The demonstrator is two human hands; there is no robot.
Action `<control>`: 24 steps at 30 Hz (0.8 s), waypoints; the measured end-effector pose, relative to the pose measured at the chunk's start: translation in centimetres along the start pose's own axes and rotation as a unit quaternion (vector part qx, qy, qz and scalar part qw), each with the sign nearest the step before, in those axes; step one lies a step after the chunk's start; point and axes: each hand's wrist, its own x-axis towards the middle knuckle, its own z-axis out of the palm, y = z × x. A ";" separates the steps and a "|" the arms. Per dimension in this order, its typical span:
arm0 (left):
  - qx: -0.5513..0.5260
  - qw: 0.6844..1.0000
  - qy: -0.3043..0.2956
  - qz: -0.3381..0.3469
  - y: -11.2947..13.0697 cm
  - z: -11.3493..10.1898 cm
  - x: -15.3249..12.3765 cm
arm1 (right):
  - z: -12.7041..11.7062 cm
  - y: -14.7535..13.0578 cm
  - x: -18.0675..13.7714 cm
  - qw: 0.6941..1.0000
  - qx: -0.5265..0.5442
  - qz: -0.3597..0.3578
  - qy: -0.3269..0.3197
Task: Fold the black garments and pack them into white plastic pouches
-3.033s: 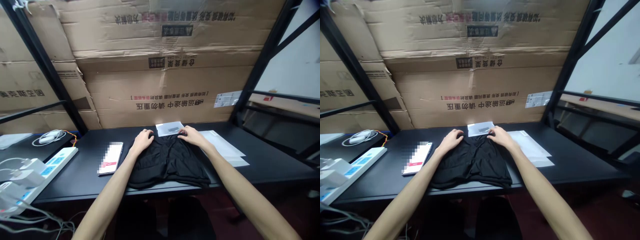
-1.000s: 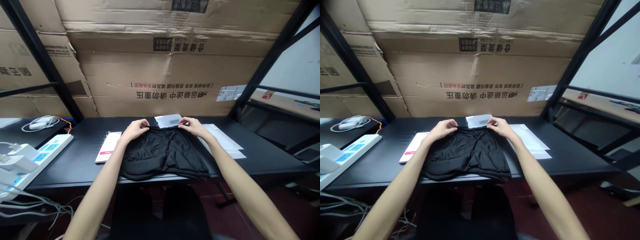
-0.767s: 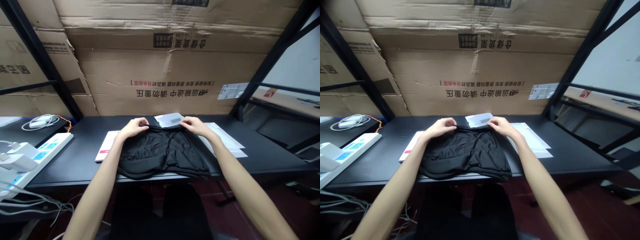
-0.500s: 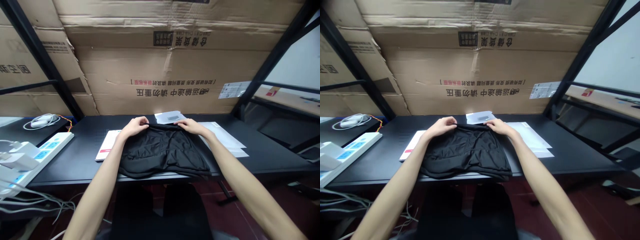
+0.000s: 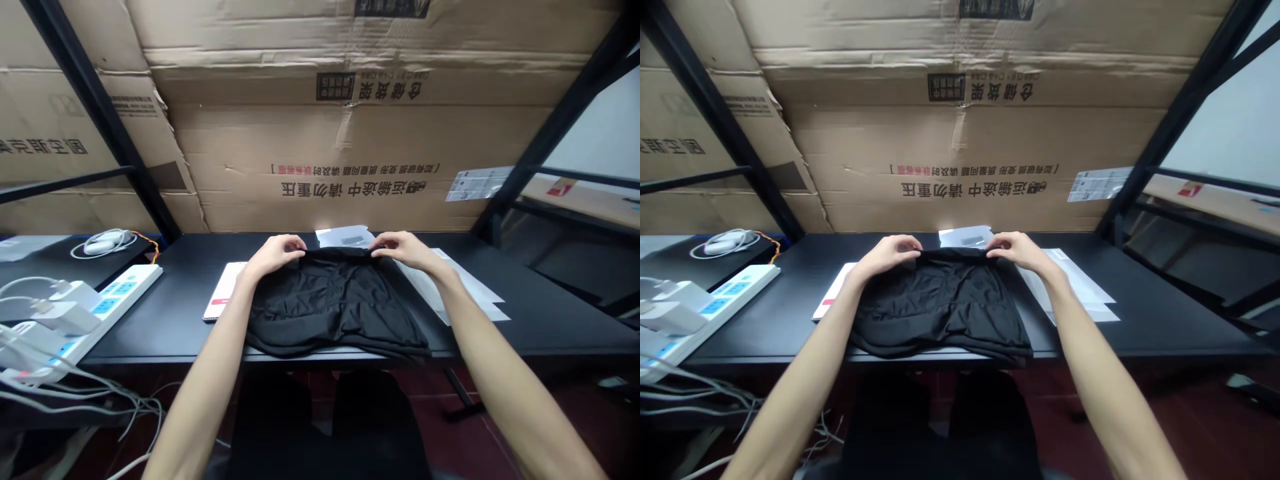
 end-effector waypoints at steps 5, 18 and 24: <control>0.006 0.999 -0.019 0.040 0.7 -1.0 -1.0 | -0.5 -1.4 -3.1 0.999 -0.021 -0.024 0.038; 0.161 0.981 -0.045 0.098 2.9 -0.4 -5.8 | 1.7 -2.2 -8.5 0.996 -0.028 -0.085 -0.002; 0.187 0.973 -0.060 0.119 2.8 0.0 -6.6 | 1.8 -2.3 -9.2 0.996 -0.024 -0.085 -0.018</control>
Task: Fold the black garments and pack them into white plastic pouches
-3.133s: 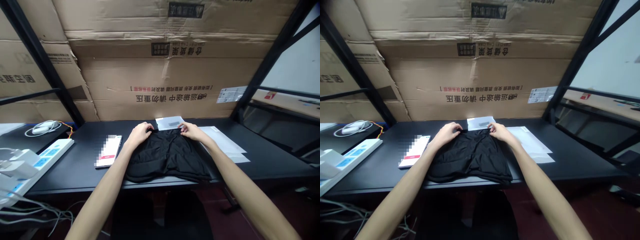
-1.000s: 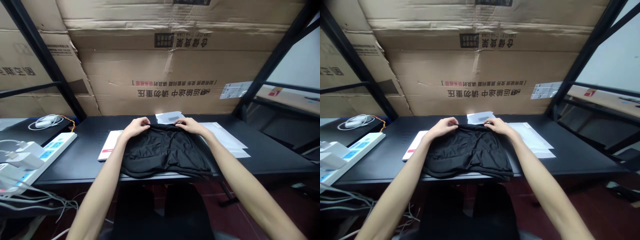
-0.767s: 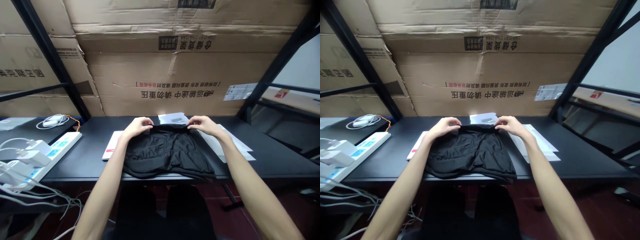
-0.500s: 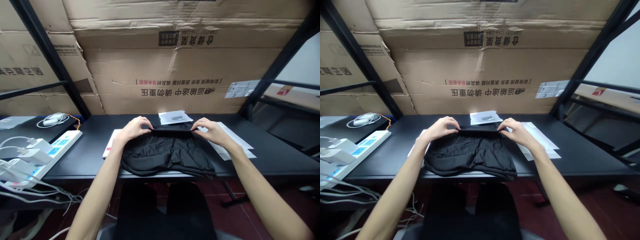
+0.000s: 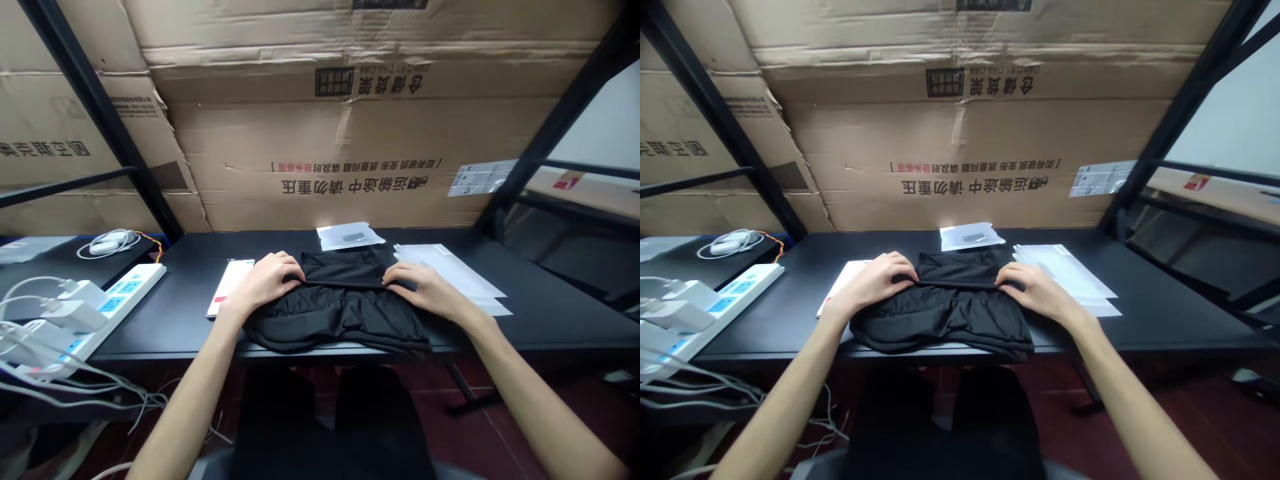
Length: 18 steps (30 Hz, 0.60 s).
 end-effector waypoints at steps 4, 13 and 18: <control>-0.012 1.000 0.018 0.011 0.2 0.1 -0.7 | -0.1 -0.1 -0.5 1.000 -0.010 0.001 0.024; -0.050 0.999 0.018 -0.011 1.1 -1.1 -3.0 | -1.2 -1.7 -1.7 1.000 -0.022 0.006 0.015; -0.080 0.988 0.128 -0.031 2.1 -2.5 -7.8 | -2.5 -4.2 -5.1 0.999 -0.017 -0.013 0.038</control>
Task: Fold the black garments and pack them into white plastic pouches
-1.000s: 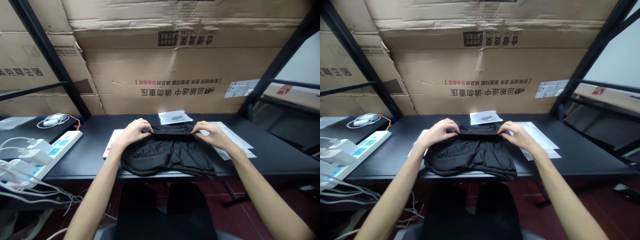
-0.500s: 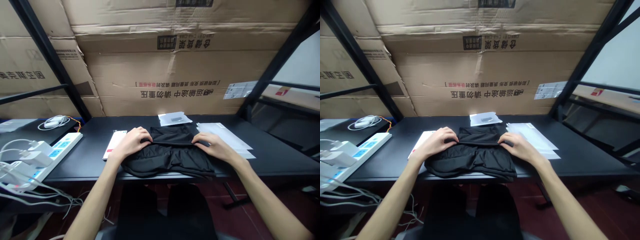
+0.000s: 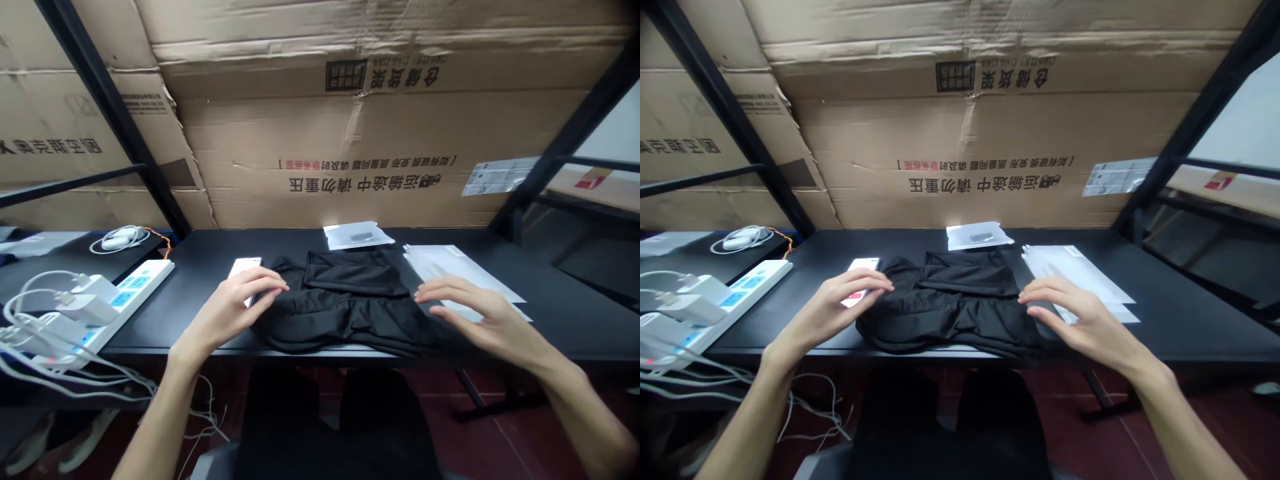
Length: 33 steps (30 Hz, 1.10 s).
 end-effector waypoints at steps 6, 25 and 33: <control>0.039 0.997 -0.056 0.034 -0.5 -0.2 -5.0 | 0.6 -2.0 -3.3 0.993 -0.062 -0.036 -0.091; 0.098 0.990 -0.090 0.039 -0.5 1.1 -5.2 | -0.2 0.2 -4.4 0.993 0.019 0.077 -0.084; 0.114 0.993 -0.031 -0.022 0.4 1.2 -5.1 | -0.2 0.5 -4.5 0.985 0.040 0.151 -0.074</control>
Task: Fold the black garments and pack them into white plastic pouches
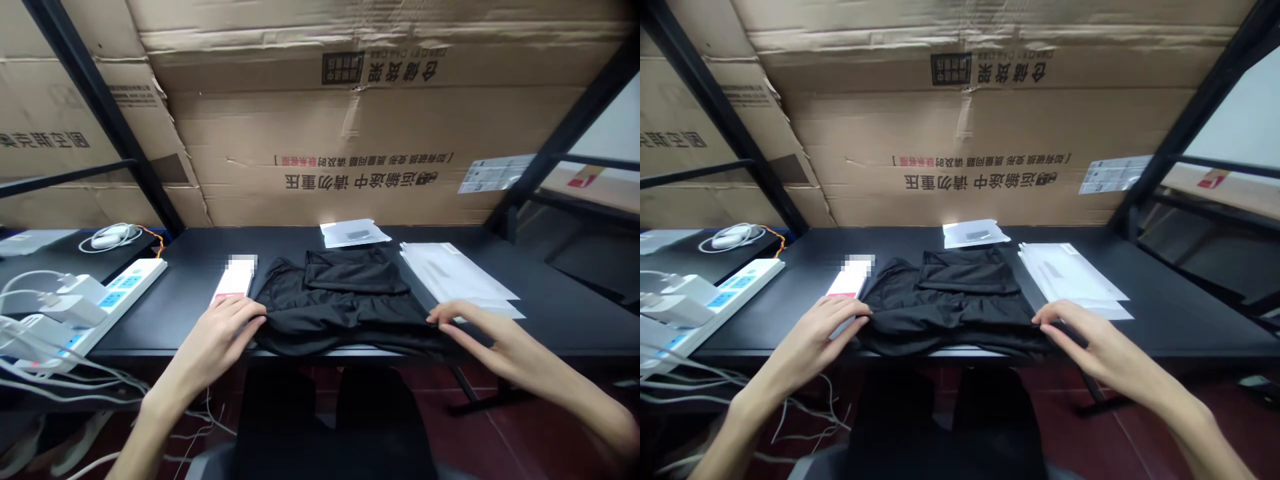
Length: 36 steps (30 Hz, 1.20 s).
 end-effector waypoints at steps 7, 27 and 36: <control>-0.066 0.983 0.025 -0.172 1.2 0.2 0.3 | 0.6 -1.0 1.1 0.990 0.081 0.051 0.103; 0.039 0.952 -0.025 -0.303 0.3 -1.0 10.1 | 1.2 0.2 12.9 0.962 0.117 0.057 0.242; 0.144 0.951 -0.085 -0.259 -1.4 1.7 11.1 | 2.5 2.3 13.5 0.982 -0.032 0.056 0.178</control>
